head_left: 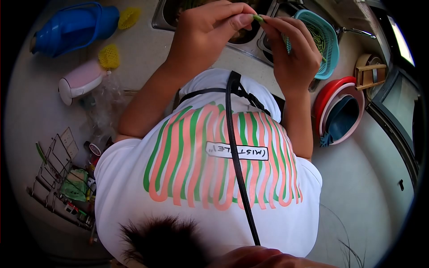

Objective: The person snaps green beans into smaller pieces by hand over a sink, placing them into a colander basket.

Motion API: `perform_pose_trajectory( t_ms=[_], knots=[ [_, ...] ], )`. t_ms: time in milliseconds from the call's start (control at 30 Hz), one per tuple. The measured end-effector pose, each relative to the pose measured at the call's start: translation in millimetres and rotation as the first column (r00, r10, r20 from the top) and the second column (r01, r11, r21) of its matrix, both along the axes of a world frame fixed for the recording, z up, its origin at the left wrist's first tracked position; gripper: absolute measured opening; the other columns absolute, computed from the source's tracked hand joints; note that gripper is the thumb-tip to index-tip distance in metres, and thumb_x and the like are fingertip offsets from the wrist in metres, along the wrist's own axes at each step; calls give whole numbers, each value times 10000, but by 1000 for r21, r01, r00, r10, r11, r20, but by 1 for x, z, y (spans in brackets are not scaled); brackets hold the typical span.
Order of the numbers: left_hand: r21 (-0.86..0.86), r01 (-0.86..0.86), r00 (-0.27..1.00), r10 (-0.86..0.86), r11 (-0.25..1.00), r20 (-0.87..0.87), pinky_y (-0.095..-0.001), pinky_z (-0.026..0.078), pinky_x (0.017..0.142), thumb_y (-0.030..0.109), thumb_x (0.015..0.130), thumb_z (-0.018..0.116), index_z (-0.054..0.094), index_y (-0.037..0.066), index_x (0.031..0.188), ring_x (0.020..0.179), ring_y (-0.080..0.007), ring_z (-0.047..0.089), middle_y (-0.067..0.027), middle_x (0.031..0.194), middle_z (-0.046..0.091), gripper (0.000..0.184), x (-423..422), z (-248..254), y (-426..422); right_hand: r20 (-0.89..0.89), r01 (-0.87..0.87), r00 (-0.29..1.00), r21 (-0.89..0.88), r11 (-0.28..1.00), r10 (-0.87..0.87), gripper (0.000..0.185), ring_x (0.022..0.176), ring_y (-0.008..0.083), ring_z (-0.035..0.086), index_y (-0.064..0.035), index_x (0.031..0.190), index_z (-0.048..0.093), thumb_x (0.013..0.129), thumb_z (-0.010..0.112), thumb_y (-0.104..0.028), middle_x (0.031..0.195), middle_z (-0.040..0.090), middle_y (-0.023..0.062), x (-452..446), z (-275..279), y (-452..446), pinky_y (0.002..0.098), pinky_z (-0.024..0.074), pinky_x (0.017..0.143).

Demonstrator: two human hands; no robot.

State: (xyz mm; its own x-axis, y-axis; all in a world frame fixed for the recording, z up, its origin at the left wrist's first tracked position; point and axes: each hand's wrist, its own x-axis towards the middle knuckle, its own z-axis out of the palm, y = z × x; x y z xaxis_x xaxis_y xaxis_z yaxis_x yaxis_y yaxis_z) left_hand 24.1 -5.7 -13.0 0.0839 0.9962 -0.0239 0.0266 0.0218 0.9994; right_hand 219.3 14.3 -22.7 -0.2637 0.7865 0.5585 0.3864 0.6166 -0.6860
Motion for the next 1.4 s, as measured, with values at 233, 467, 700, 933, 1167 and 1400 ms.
perform_pose_trajectory(
  t_ms=[233, 467, 700, 933, 1167, 1400],
  knots=[
    [-271, 308, 702, -26, 912, 711, -234, 522, 676, 148, 1049, 618, 703, -29, 1223, 738, -101, 627, -65, 954, 721, 262, -17, 18, 13, -358, 29, 924, -283, 959, -134, 191, 772, 78, 618, 11, 1119, 741, 928, 743, 14, 1004, 712, 56, 3, -25, -20, 163, 468, 661],
    [-344, 140, 924, 3, 928, 383, -234, 511, 678, 72, 1041, 591, 632, -31, 1319, 775, -98, 628, -85, 1010, 725, 299, -9, -2, 3, 600, 683, 574, 26, 730, -558, 431, 1120, 255, 647, -101, 1293, 698, 925, 787, -307, 1269, 648, 138, 83, -28, -14, 352, 535, 930],
    [-238, 211, 965, -163, 948, 205, -258, 517, 729, 52, 1044, 578, 534, -11, 1367, 844, -116, 645, -82, 1074, 684, 333, 8, 17, -4, 99, -120, 984, -225, 967, 145, 302, 928, 219, 714, -76, 1184, 733, 886, 776, -54, 1049, 717, 95, 26, 16, -7, 300, 567, 744],
    [293, 193, 771, 40, 936, -635, -280, 571, 711, 100, 922, 758, 739, 28, 1073, 844, -168, 729, -85, 973, 742, 169, 0, 16, -7, 175, -85, 978, -149, 985, 111, 199, 842, 247, 701, -55, 1072, 746, 876, 760, -26, 971, 715, 74, 18, 6, -4, 333, 566, 683],
    [473, 158, 822, 149, 867, -549, -285, 551, 742, 100, 954, 729, 726, 2, 1095, 843, -153, 687, -66, 955, 736, 172, 3, 13, -9, 138, -108, 985, 13, 994, 105, 192, 795, 230, 694, -33, 1044, 751, 858, 771, 7, 927, 707, 87, 15, 13, -1, 310, 559, 657],
    [-220, 2, 795, 132, 976, 593, -222, 444, 610, 219, 1059, 615, 700, 25, 1201, 688, -83, 561, -42, 930, 702, 255, 33, -2, -20, -446, -58, 895, -184, 981, -31, 186, 839, 138, 682, 39, 1076, 739, 896, 723, 86, 1001, 729, 106, -8, -9, -21, 225, 524, 704]
  ],
)
